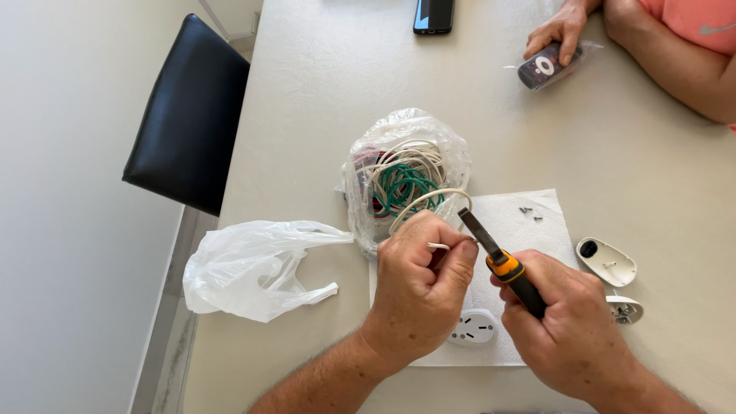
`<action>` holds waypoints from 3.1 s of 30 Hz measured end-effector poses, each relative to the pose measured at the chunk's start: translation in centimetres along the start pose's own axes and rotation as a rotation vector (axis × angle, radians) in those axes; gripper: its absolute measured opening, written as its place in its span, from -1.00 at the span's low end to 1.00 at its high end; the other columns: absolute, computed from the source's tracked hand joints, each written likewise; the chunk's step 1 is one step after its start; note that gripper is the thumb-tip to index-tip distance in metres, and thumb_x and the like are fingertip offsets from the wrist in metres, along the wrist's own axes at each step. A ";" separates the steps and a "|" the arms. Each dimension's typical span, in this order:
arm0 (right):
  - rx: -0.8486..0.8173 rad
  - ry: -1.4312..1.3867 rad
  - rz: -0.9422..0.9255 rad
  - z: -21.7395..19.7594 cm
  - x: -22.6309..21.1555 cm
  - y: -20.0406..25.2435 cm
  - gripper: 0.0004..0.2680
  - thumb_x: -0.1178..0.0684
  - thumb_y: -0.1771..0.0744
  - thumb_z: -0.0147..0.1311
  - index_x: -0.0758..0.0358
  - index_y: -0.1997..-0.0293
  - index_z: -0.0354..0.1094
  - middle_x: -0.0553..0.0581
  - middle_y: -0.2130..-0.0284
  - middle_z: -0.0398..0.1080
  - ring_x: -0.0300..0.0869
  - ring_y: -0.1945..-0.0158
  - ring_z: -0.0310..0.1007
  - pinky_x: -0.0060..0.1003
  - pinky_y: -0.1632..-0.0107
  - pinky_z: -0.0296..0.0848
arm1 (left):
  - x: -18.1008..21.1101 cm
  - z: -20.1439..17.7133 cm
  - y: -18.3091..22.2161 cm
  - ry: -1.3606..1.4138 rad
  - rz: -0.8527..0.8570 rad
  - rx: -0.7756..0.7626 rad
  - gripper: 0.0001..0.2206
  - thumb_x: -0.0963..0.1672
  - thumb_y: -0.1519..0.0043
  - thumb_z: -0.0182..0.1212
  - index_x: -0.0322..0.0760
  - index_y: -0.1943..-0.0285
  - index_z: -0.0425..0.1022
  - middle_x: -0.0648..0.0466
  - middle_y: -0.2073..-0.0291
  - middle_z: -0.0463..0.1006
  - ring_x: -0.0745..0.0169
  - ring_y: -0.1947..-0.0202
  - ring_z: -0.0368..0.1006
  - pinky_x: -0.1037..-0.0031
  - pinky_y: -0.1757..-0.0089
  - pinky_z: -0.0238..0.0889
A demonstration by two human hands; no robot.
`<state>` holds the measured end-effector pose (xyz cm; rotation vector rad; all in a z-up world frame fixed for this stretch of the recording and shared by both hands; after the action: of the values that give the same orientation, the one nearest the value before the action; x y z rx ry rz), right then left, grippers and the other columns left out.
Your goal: Stripping insulation from electrical wires and connecting them to a terminal block using a screwdriver.
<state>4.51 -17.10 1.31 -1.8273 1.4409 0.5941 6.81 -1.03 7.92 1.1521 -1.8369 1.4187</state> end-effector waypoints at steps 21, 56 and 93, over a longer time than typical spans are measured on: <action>-0.359 -0.022 0.545 1.0 2.4 1.0 -0.86 0.09 -0.21 0.02 0.10 0.46 0.58 -0.07 0.56 0.63 -0.24 0.46 0.40 -0.33 0.31 0.39 | 1.3 1.4 1.0 -0.113 0.236 -0.063 -0.84 -0.34 -0.07 -0.09 -0.25 0.35 0.18 0.06 0.44 0.23 0.03 0.42 0.21 0.28 0.36 0.13; -0.692 0.119 0.858 -3.7 0.4 3.0 -0.83 0.17 -0.21 -0.05 0.20 0.32 0.53 0.04 0.39 0.54 -0.19 0.33 0.36 -0.33 0.24 0.36 | 3.0 4.8 3.8 -0.333 0.479 -0.162 -0.78 -0.29 -0.25 0.05 -0.33 0.46 0.18 -0.02 0.53 0.20 -0.04 0.55 0.10 0.21 0.46 0.02; -0.917 0.432 0.817 -4.7 0.0 0.4 -0.93 0.16 -0.22 -0.03 0.22 0.49 0.17 0.11 0.60 0.17 -0.10 0.50 -0.04 -0.17 0.44 -0.06 | 3.7 6.4 5.8 -0.670 0.776 -0.101 -0.80 -0.31 -0.31 -0.03 -0.40 0.41 0.36 0.00 0.55 0.15 0.10 0.60 0.06 0.29 0.54 -0.02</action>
<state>3.74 -20.77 4.21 -2.0219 2.5224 1.5279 0.50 -7.77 6.27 0.9619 -3.0273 1.3630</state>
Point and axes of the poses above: each hand's wrist, its own y-axis away from the middle knuckle, its own z-axis out of the palm, x = y × z, the point moved 10 cm from there along -y, towards the middle knuckle
